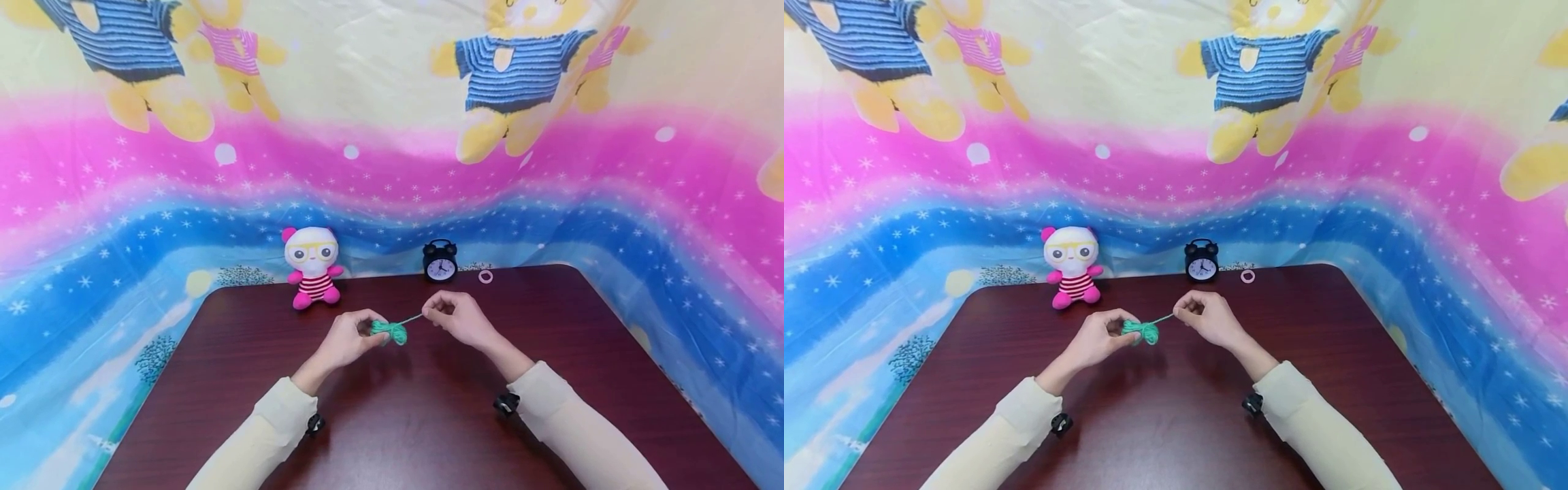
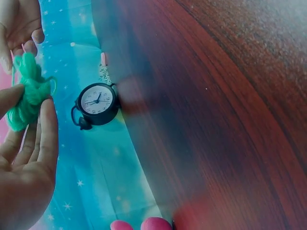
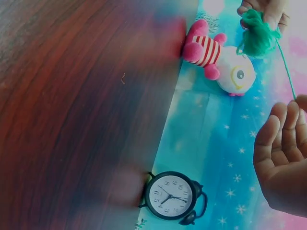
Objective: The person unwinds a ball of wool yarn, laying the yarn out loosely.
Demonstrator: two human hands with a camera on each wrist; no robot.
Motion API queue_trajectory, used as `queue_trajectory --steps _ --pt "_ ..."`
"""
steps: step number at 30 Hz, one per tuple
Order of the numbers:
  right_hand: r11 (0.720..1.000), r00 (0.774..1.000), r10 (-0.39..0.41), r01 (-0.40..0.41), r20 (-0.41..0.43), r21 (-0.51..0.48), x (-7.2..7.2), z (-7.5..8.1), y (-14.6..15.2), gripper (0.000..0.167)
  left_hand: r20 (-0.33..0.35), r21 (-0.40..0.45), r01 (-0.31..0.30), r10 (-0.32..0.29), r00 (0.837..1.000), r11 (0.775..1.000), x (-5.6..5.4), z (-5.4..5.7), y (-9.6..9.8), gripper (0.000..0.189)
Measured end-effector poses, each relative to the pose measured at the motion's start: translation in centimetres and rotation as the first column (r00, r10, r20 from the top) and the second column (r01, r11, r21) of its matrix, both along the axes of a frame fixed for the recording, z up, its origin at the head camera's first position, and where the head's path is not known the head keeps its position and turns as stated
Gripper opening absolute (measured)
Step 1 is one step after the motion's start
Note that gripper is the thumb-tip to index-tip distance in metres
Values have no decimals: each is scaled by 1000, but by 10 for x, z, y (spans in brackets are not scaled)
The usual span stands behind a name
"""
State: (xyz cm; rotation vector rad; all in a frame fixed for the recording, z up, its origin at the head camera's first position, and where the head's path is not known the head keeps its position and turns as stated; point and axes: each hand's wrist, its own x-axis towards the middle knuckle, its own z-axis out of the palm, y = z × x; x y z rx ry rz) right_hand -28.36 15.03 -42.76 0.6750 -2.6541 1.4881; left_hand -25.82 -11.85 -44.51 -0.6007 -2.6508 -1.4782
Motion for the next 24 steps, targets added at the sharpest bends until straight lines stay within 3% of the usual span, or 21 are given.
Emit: queue_trajectory --steps 6,13,21,24 --pt "990 993 106 -110 60 82 1 -4 5 11 11 85 -60 59 998 995 0 3 0 22" --pt "959 970 212 -230 118 168 2 -9 9 7 35 173 -130 126 991 976 -1 6 1 24" --pt "928 957 273 -289 97 235 -2 -16 16 5 87 250 -126 107 990 960 1 11 2 28" --pt "921 956 276 -294 103 256 -4 -18 19 6 111 258 -110 84 990 960 7 23 3 27"
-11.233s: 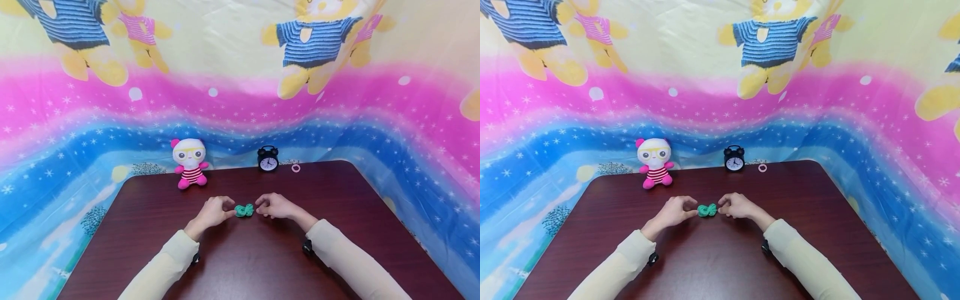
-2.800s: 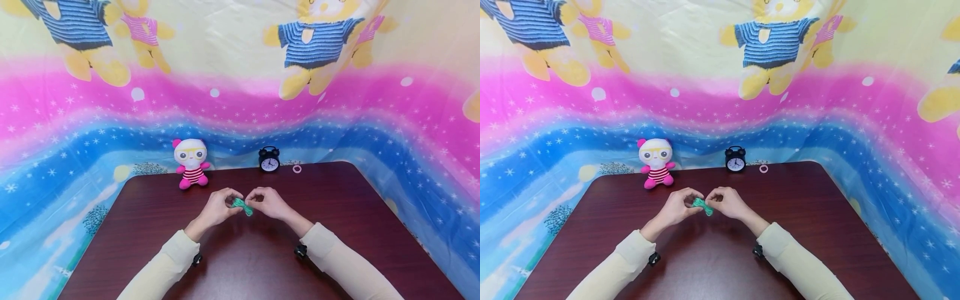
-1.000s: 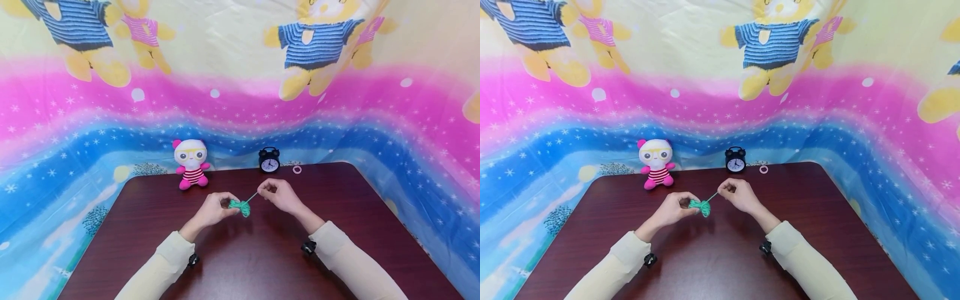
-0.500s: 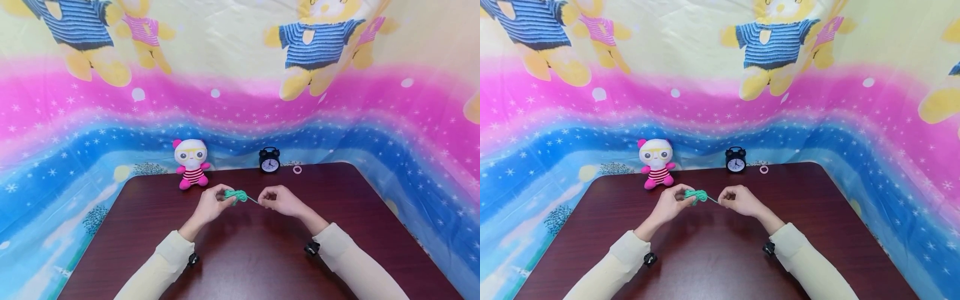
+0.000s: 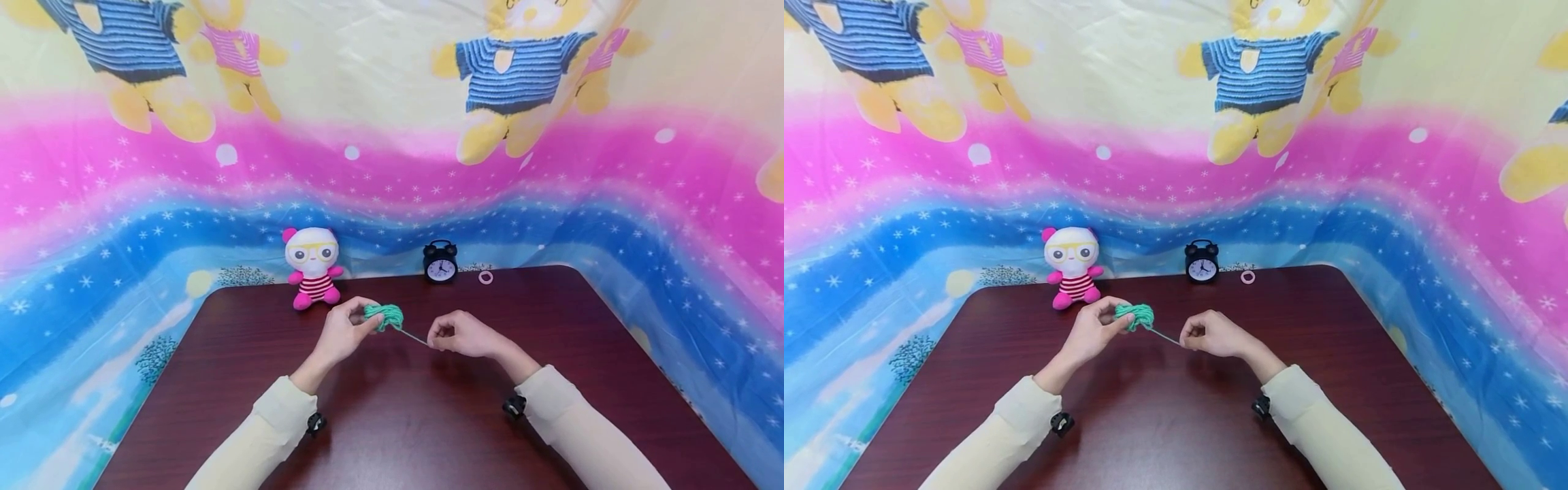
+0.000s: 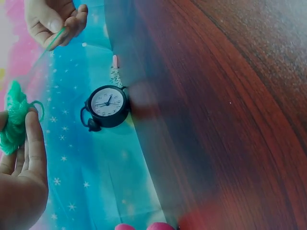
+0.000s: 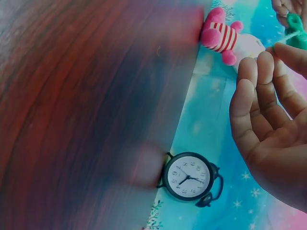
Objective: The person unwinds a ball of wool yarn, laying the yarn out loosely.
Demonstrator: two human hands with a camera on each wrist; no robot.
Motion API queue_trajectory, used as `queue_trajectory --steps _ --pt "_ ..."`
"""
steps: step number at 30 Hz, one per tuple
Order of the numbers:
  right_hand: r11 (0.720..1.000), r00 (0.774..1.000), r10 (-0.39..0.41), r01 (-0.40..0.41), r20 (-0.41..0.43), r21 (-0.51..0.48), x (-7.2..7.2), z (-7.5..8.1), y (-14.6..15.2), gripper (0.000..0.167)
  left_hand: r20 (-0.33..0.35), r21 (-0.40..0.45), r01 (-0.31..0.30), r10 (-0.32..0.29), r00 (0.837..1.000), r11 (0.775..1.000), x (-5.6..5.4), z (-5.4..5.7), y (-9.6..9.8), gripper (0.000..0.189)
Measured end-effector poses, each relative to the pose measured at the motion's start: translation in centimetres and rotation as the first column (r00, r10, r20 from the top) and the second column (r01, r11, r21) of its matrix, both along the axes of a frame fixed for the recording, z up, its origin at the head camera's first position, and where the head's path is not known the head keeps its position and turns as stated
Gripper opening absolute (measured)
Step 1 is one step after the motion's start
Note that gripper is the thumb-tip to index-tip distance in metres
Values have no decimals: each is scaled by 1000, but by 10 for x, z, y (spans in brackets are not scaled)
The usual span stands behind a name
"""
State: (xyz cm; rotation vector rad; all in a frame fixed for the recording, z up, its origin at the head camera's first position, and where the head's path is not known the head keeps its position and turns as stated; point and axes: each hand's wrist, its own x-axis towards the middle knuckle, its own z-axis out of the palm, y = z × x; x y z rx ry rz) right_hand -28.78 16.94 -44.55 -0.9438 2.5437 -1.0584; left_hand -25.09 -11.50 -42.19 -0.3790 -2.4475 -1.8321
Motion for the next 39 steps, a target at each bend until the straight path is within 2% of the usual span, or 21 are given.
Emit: queue_trajectory --steps 3,6,8,10,15,19,23,29,35,39 --pt "1000 1000 -13 13 0 17 -2 -2 3 7 6 20 61 -61 998 998 2 2 -1 27" --pt "998 998 -60 60 8 17 -3 -3 6 8 6 28 143 -143 990 989 -1 -5 -4 27" --pt "995 995 -100 100 12 2 -4 -2 9 9 15 5 193 -193 981 981 -6 -13 -6 27" --pt "989 989 -149 149 12 -20 -5 -3 11 11 18 -41 224 -223 975 974 -6 -13 -7 28" --pt "960 965 -263 261 -9 -97 -10 0 15 12 -20 -146 244 -250 968 959 -5 -15 -10 28" --pt "926 939 -342 334 -18 -174 -10 5 15 13 -44 -182 257 -269 962 949 -4 -15 -11 27" --pt "894 916 -400 385 -19 -229 -11 10 15 15 -59 -206 293 -310 949 934 -5 -16 -12 25" --pt "864 895 -446 429 -5 -264 -12 13 15 12 -83 -256 357 -388 918 899 -6 -17 -13 24" --pt "845 883 -470 454 13 -283 -14 13 16 12 -84 -262 431 -466 881 863 -7 -19 -14 17" --pt "834 877 -480 459 5 -306 -15 13 17 14 -70 -277 442 -477 876 853 -7 -19 -14 17"
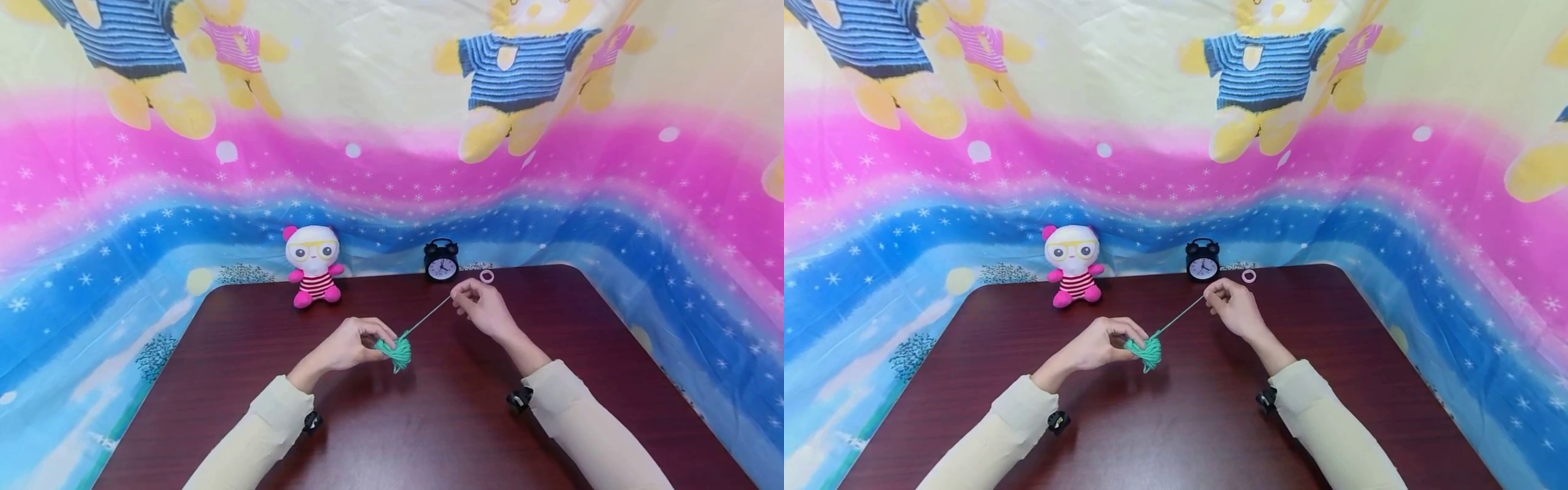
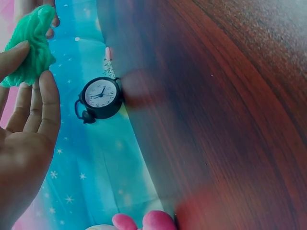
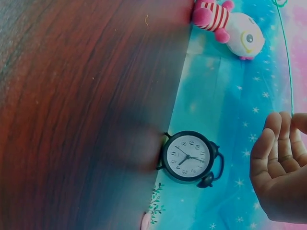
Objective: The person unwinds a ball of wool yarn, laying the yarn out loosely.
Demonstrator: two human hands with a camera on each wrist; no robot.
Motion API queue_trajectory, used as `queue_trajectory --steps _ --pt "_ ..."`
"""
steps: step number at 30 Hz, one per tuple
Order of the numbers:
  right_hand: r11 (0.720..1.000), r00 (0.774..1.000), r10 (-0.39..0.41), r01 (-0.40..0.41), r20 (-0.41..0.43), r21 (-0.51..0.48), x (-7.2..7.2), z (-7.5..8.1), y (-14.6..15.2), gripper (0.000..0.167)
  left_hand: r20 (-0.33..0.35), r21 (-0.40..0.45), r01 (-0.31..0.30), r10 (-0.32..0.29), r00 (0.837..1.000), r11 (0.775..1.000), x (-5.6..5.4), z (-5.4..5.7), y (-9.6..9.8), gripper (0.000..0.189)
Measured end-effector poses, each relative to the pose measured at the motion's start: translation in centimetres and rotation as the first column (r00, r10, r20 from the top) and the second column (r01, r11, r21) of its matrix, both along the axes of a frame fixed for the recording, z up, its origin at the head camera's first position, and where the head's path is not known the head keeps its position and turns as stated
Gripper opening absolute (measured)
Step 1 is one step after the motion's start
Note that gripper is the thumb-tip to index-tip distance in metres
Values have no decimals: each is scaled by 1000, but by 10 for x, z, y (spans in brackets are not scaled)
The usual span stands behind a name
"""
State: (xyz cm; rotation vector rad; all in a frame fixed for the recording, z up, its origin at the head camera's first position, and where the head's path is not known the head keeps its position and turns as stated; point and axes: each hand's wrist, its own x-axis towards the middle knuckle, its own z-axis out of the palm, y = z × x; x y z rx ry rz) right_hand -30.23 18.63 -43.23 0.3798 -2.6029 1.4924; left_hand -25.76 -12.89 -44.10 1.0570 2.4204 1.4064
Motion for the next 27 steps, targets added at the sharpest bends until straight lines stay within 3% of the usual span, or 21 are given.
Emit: queue_trajectory --steps 9,14,20,27 --pt "997 999 -38 38 -5 -61 2 6 2 20 -17 -88 -17 15 1000 996 2 2 0 17" --pt "999 999 -38 38 14 -24 2 6 5 17 -6 -67 -65 65 998 996 2 3 0 19" --pt "994 993 60 -69 104 82 2 -1 8 13 59 23 -139 137 989 990 2 3 1 25" --pt "970 972 179 -201 155 138 6 -7 5 16 141 115 -182 165 976 977 3 10 5 25"
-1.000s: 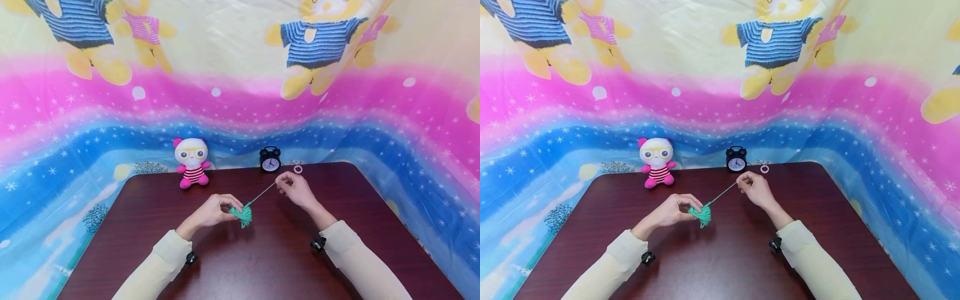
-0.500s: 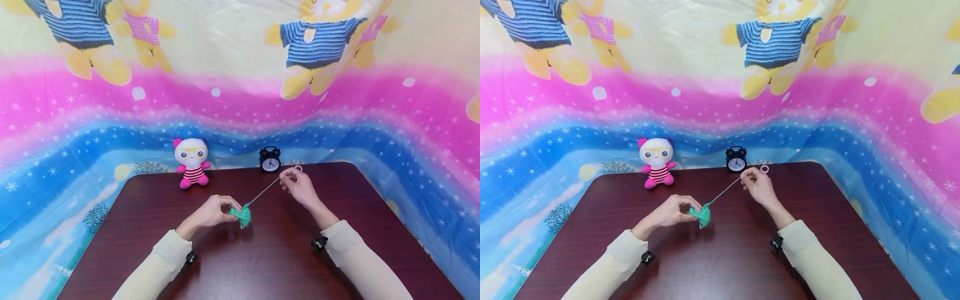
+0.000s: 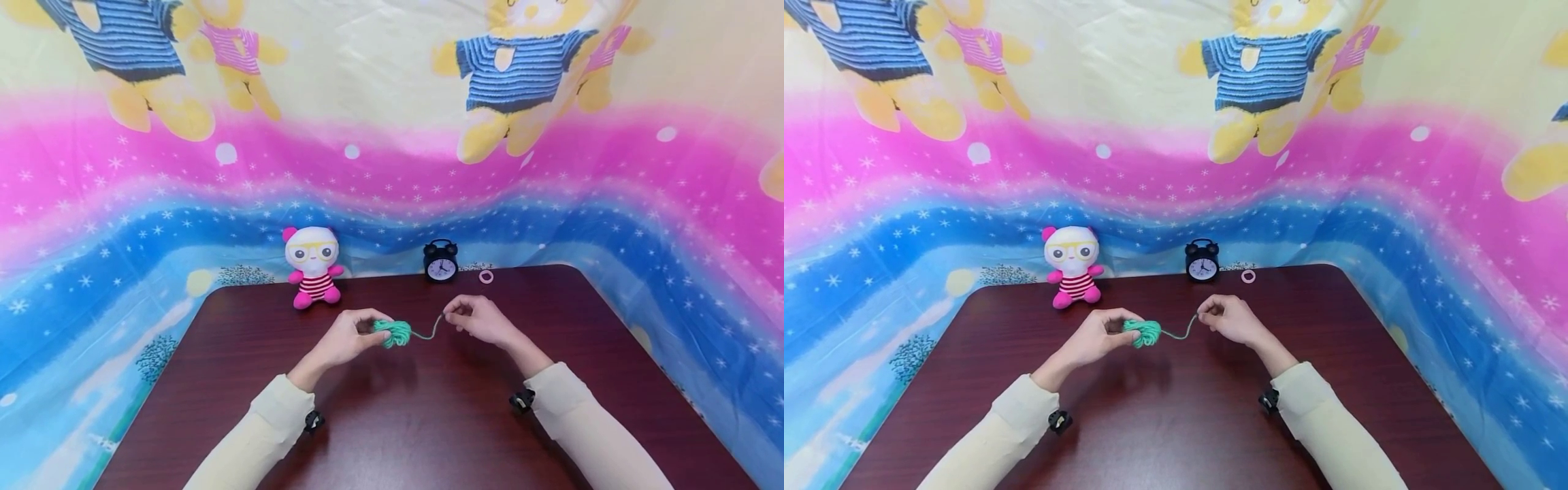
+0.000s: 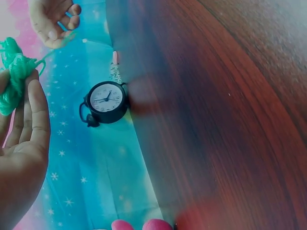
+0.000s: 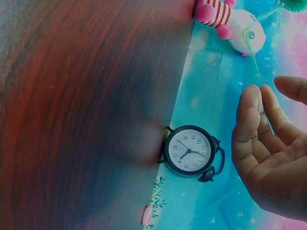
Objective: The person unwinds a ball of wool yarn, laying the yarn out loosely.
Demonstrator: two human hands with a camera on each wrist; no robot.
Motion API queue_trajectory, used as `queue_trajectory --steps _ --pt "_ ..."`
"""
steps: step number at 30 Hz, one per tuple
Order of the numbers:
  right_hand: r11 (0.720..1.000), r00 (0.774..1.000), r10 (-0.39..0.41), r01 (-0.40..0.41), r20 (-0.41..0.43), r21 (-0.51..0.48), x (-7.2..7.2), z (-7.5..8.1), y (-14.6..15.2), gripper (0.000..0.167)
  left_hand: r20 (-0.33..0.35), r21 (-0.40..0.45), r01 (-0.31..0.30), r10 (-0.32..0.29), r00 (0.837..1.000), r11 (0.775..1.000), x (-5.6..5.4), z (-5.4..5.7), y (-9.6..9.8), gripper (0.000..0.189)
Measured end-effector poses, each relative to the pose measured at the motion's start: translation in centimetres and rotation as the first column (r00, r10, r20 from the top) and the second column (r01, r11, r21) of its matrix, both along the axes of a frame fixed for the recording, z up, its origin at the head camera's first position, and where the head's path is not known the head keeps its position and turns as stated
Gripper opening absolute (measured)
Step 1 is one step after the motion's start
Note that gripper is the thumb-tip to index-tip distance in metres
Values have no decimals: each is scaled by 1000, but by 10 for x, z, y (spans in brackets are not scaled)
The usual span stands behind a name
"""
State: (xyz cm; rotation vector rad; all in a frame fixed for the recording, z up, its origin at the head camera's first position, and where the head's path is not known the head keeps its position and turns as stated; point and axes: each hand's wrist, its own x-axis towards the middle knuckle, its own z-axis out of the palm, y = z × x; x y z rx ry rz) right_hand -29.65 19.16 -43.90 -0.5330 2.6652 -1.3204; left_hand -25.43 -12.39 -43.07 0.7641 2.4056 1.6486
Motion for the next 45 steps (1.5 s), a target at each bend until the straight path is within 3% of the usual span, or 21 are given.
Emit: queue_trajectory --steps 12,19,29,45 --pt "991 990 133 -132 -54 31 11 -5 -22 12 40 22 -10 10 999 1000 -3 -1 5 26" --pt "981 976 196 -195 -93 20 16 -9 -40 20 29 13 12 -13 999 1000 -2 -3 6 24" --pt "970 961 240 -234 -140 61 16 -12 -48 6 -18 -12 49 -50 999 999 -2 -4 4 22" --pt "997 988 72 -75 -134 -13 10 0 -38 7 -56 -81 86 -90 994 993 -3 -7 1 27"
